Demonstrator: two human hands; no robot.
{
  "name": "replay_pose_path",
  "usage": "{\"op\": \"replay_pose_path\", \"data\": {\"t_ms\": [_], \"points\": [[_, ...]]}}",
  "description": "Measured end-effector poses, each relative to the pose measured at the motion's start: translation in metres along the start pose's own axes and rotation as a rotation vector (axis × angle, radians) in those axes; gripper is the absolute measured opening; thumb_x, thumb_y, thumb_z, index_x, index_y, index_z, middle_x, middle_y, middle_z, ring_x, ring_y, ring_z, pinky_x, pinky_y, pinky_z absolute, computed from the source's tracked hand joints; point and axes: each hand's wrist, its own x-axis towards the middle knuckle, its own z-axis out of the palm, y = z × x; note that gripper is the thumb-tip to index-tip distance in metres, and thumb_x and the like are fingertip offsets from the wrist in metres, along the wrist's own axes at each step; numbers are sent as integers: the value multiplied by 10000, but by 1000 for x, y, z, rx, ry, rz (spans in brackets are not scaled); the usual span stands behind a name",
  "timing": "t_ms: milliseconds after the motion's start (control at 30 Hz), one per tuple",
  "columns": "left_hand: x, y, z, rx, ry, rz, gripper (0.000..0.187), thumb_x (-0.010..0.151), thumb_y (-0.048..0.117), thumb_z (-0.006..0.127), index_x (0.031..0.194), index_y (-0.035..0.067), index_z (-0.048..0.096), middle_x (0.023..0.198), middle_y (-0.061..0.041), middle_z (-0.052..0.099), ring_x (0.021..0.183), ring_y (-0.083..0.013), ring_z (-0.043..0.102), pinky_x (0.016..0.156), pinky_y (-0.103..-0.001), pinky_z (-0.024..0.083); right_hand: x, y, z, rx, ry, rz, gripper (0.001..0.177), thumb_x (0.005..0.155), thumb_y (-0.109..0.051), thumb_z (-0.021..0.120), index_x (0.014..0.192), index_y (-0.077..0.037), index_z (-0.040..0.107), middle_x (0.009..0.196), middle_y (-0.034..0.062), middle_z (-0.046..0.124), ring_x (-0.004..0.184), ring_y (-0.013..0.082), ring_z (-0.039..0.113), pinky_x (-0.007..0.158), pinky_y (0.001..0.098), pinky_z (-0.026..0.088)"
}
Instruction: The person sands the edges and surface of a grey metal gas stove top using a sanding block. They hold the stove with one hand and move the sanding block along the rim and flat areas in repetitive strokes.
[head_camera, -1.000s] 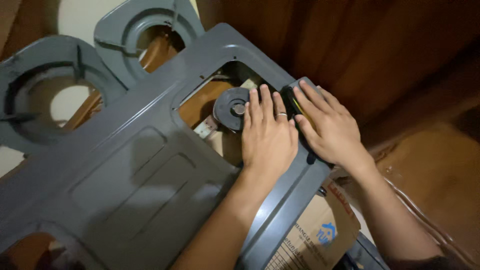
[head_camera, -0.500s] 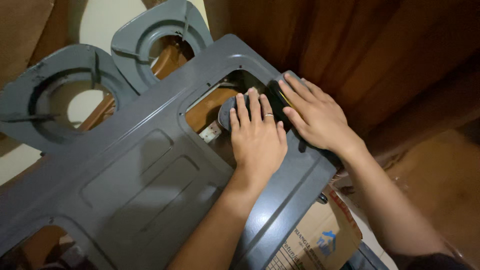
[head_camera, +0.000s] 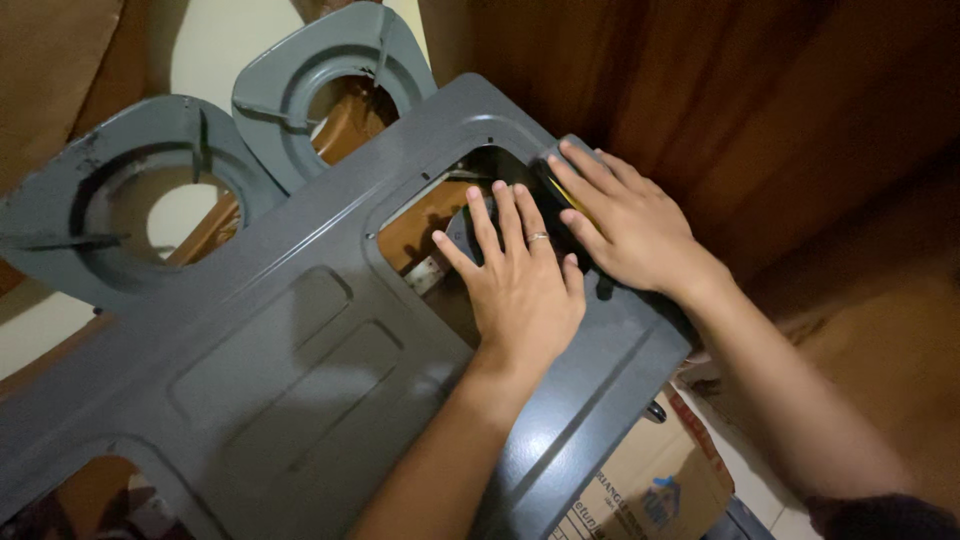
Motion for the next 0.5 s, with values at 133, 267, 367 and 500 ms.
{"op": "replay_pose_path", "data": {"t_ms": [133, 267, 367, 500], "points": [[1, 0, 0, -18, -30, -9, 817, 883, 393, 593, 1505, -81, 357, 1599, -269, 297, 1506, -465, 208, 1106, -789, 151, 11, 3, 2, 20, -6, -20, 568, 1032, -322, 517, 1556, -116, 447, 1631, 130, 402, 1425, 418, 429, 1125, 498, 400], [-1, -1, 3, -42, 2, -7, 803, 901, 386, 588, 1520, -74, 363, 1610, -267, 300, 1505, -462, 218, 1122, -779, 164, 3, 3, 0, 18, -30, -6, 564, 1030, -312, 514, 1558, -130, 445, 1632, 121, 402, 1422, 424, 425, 1125, 496, 395], [0, 0, 2, -33, -29, -14, 810, 883, 393, 589, 1510, -68, 362, 1602, -266, 297, 1490, -466, 222, 1106, -776, 168, 0, 2, 0, 31, -24, -15, 572, 1027, -311, 512, 1564, -131, 432, 1631, 121, 397, 1430, 414, 426, 1133, 490, 396], [2, 0, 1, 7, -52, -13, 805, 892, 401, 582, 1508, -64, 351, 1611, -262, 294, 1494, -462, 222, 1113, -768, 173, 17, 7, 6, 21, -28, -39, 578, 1031, -308, 519, 1572, -133, 420, 1637, 122, 389, 1423, 409, 423, 1132, 499, 393]]}}
